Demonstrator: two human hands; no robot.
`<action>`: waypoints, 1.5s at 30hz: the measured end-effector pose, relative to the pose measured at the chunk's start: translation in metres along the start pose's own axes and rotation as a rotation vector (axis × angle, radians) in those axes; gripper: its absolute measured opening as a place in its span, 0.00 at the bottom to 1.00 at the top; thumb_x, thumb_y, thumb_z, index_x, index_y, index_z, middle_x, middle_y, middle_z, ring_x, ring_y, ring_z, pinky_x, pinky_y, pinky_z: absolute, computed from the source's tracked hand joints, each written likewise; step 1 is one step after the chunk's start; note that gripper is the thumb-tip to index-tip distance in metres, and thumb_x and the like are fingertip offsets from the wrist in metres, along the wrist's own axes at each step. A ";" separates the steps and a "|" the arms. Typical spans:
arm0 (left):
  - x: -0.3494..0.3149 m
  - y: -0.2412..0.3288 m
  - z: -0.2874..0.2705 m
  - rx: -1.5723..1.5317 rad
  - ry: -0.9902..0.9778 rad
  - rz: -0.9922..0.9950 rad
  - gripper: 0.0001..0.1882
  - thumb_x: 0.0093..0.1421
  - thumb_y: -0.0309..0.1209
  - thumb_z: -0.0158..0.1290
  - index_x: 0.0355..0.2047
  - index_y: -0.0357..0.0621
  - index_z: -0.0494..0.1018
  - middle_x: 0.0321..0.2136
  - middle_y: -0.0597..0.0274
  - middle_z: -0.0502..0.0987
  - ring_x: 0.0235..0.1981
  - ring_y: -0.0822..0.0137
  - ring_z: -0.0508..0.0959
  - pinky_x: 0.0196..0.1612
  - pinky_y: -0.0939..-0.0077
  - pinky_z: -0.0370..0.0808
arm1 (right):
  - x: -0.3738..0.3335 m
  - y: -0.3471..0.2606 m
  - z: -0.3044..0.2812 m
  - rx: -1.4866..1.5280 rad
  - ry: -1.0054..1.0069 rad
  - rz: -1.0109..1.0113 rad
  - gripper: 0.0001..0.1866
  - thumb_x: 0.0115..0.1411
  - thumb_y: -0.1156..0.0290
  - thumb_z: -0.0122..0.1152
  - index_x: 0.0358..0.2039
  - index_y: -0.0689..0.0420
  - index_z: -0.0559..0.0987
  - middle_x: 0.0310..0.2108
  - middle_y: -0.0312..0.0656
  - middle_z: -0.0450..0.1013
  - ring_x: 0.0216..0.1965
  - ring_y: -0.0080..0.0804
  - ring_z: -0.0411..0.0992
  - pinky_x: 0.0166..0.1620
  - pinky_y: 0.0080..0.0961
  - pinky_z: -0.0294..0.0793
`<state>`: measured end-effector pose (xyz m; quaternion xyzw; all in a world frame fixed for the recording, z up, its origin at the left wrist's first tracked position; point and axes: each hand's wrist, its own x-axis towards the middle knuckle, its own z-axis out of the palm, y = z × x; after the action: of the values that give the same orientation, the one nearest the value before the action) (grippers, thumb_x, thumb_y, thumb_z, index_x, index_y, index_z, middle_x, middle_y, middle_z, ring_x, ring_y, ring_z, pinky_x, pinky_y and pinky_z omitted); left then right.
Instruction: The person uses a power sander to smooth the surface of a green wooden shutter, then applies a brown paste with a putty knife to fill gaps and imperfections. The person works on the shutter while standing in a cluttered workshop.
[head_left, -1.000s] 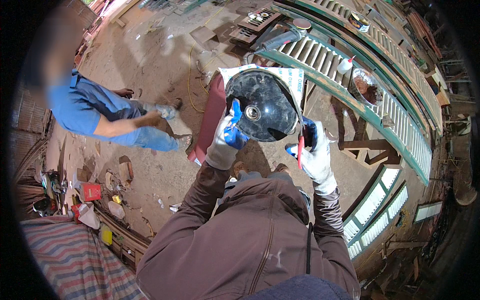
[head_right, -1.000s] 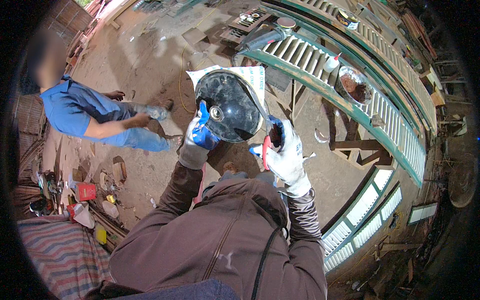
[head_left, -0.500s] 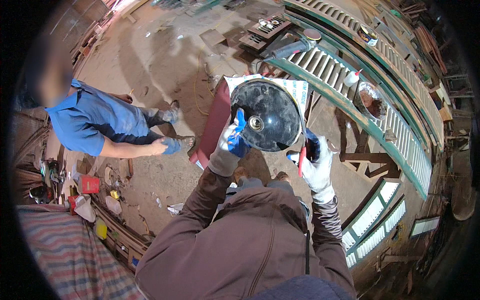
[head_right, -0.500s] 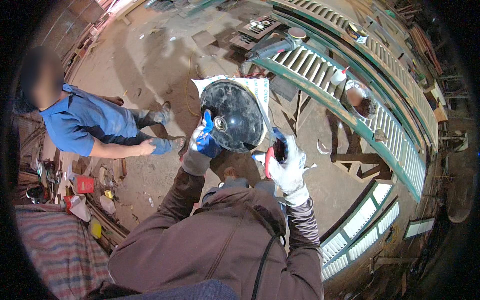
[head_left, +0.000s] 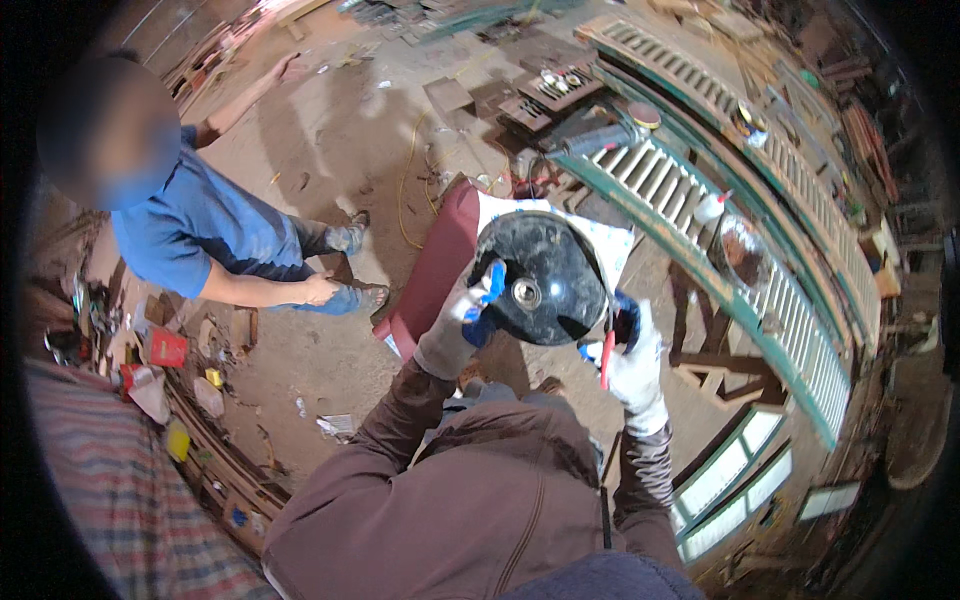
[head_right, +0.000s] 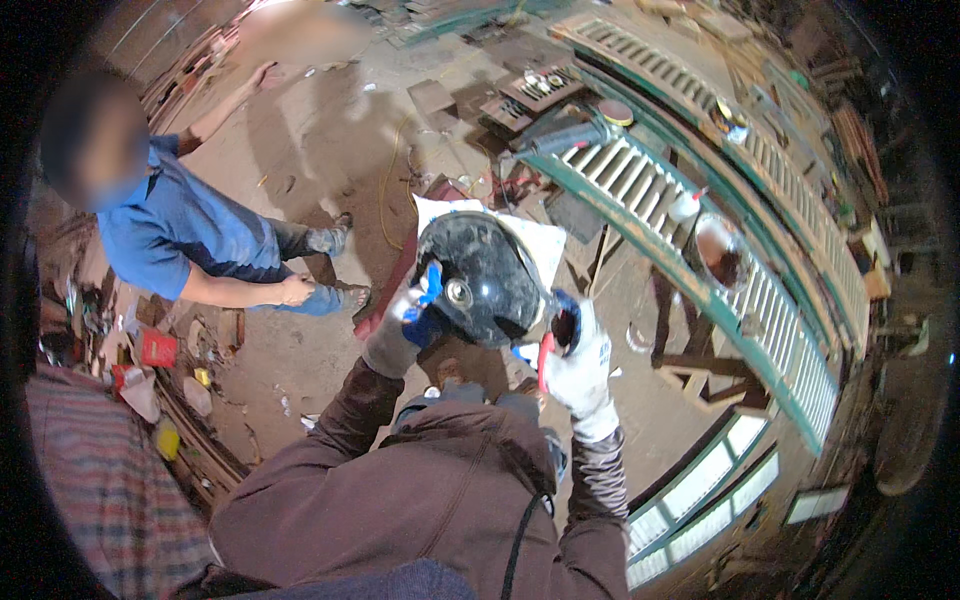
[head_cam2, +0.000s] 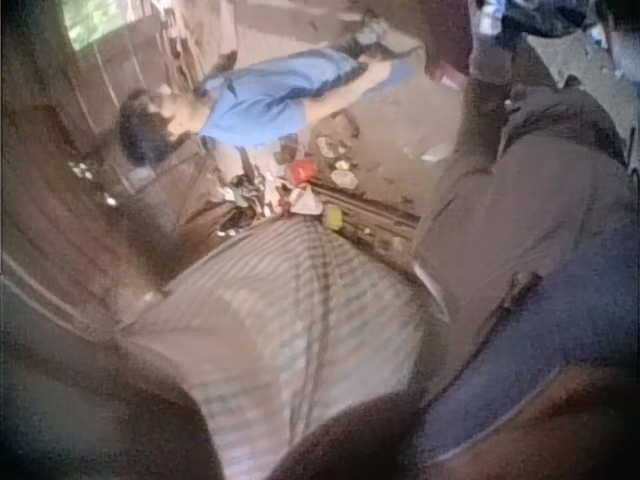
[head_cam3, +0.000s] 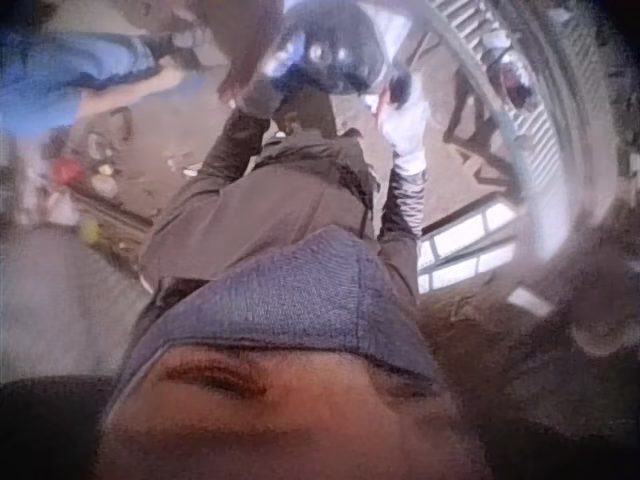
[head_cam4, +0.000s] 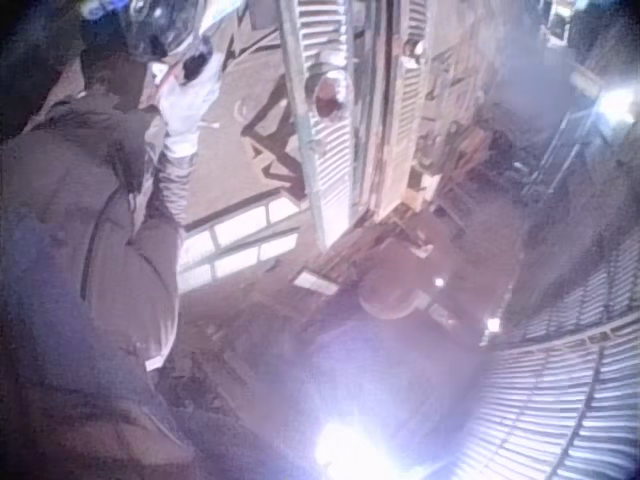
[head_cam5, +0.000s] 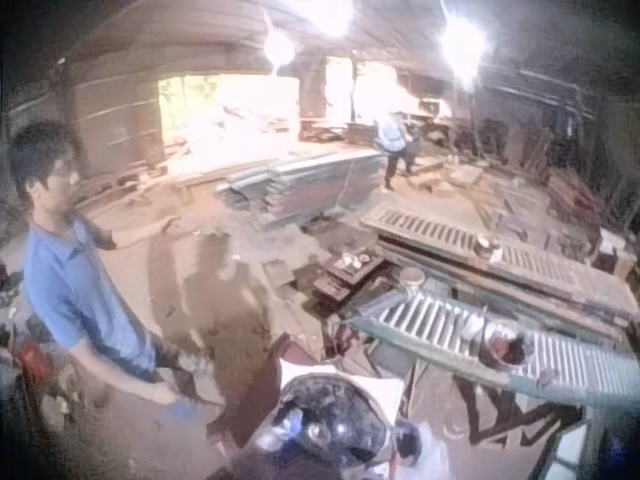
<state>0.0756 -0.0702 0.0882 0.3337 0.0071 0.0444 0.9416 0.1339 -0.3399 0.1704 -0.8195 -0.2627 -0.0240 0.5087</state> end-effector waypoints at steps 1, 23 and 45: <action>-0.010 0.025 0.061 0.084 0.171 -0.074 0.33 0.65 0.27 0.49 0.70 0.41 0.58 0.61 0.60 0.70 0.60 0.65 0.72 0.67 0.64 0.68 | -0.002 -0.001 0.002 -0.010 -0.012 0.032 0.40 0.45 0.52 0.83 0.52 0.61 0.74 0.29 0.42 0.72 0.29 0.31 0.70 0.34 0.34 0.73; -0.044 -0.027 -0.023 -0.122 0.215 0.065 0.28 0.65 0.33 0.61 0.63 0.38 0.69 0.57 0.60 0.76 0.56 0.68 0.75 0.61 0.68 0.73 | -0.033 0.049 0.068 0.302 -0.187 0.260 0.23 0.53 0.82 0.72 0.49 0.61 0.74 0.39 0.36 0.73 0.40 0.26 0.69 0.47 0.25 0.70; -0.042 0.013 0.002 -0.020 0.121 0.047 0.28 0.66 0.34 0.60 0.63 0.39 0.67 0.57 0.61 0.76 0.57 0.69 0.75 0.63 0.68 0.71 | -0.034 0.013 0.063 0.535 -0.003 0.335 0.21 0.44 0.85 0.73 0.38 0.58 0.74 0.29 0.32 0.70 0.27 0.20 0.68 0.31 0.20 0.71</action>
<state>0.0332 -0.0654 0.0971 0.3212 0.0559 0.0867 0.9414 0.0960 -0.3049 0.1189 -0.6883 -0.1217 0.1312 0.7030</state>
